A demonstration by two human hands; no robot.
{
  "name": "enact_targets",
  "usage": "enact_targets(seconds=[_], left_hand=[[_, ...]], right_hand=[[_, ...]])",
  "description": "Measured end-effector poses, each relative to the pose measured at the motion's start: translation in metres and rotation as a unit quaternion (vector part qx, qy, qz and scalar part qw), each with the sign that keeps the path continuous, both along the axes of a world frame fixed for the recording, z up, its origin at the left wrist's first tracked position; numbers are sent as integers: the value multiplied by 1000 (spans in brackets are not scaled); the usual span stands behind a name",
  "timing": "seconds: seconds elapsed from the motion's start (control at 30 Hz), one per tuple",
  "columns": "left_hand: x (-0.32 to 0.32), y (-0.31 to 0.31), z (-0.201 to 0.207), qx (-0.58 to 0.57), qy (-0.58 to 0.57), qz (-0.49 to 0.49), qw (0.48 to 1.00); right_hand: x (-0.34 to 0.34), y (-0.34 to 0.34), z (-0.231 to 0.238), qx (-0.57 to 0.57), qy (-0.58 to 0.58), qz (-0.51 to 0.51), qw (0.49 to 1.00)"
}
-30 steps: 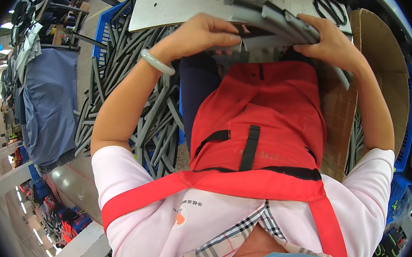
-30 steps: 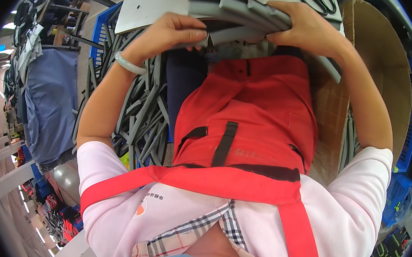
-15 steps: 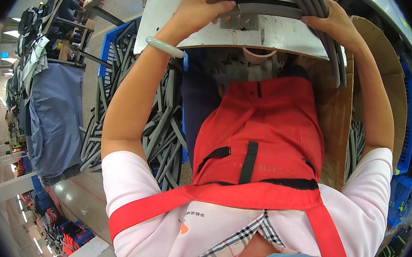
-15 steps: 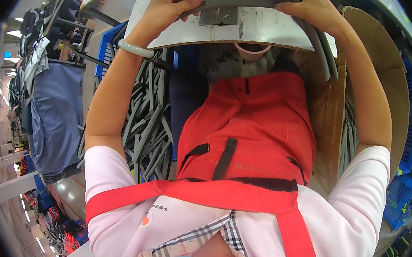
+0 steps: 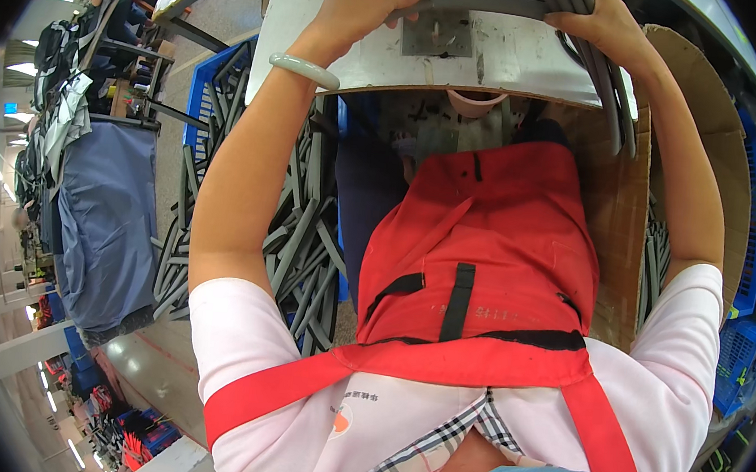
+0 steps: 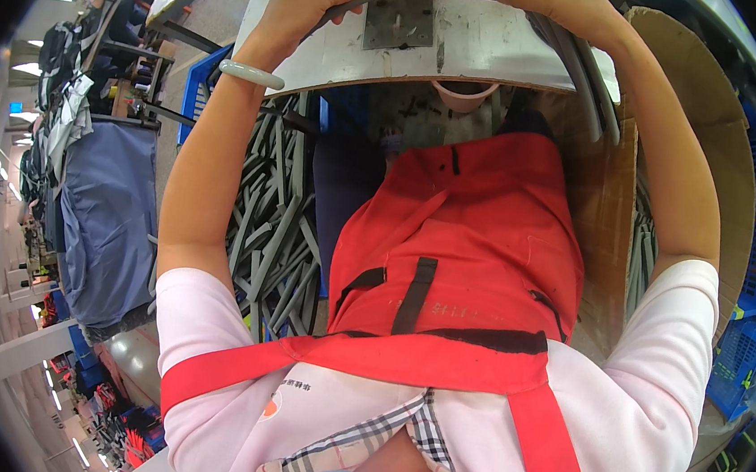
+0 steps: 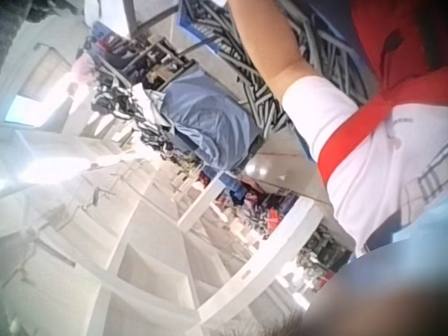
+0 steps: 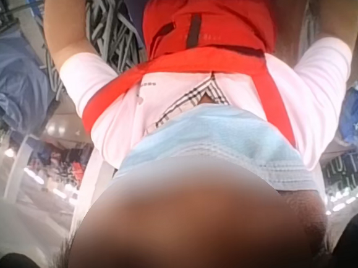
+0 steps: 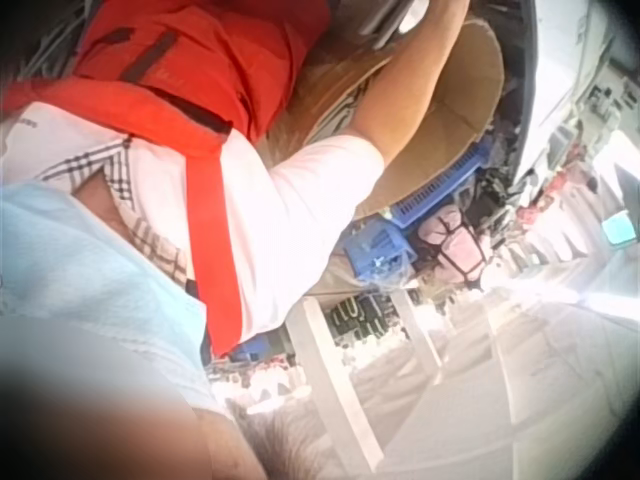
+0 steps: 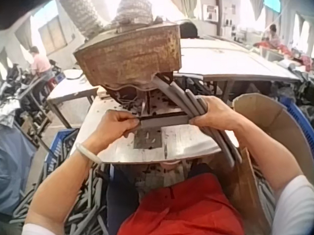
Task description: The worker is feeding rubber or foam padding strips into a manufacturing machine, possibly for sports or recreation goods.
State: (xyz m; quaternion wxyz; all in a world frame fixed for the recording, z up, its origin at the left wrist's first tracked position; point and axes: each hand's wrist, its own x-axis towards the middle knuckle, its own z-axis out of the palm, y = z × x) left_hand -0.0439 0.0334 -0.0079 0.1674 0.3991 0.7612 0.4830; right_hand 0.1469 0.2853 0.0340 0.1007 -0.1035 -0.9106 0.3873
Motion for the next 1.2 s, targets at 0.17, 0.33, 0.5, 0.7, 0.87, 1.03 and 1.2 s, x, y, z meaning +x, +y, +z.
enact_targets(seconds=[0.17,0.33,0.5,0.7,0.87,1.03,1.2], left_hand=[[0,13,4,-5,-88,49,995],[-4,2,-2,18,-51,29,998],[-7,6,0,96,-70,90,989],[-39,-36,-41,83,-104,152,979],[-22,-70,-105,-13,66,174,982],[-17,-66,-114,20,90,197,976],[-13,-57,-106,-18,141,192,971]], right_hand=[[-6,6,-3,21,-7,-13,1000],[-4,4,0,3,-10,-5,1000],[-1,15,-2,13,1,-14,1000],[64,57,3,-35,177,-78,981],[142,108,41,-174,232,-256,922],[260,203,-64,-333,201,-357,849],[349,118,-264,-564,0,-393,726]])
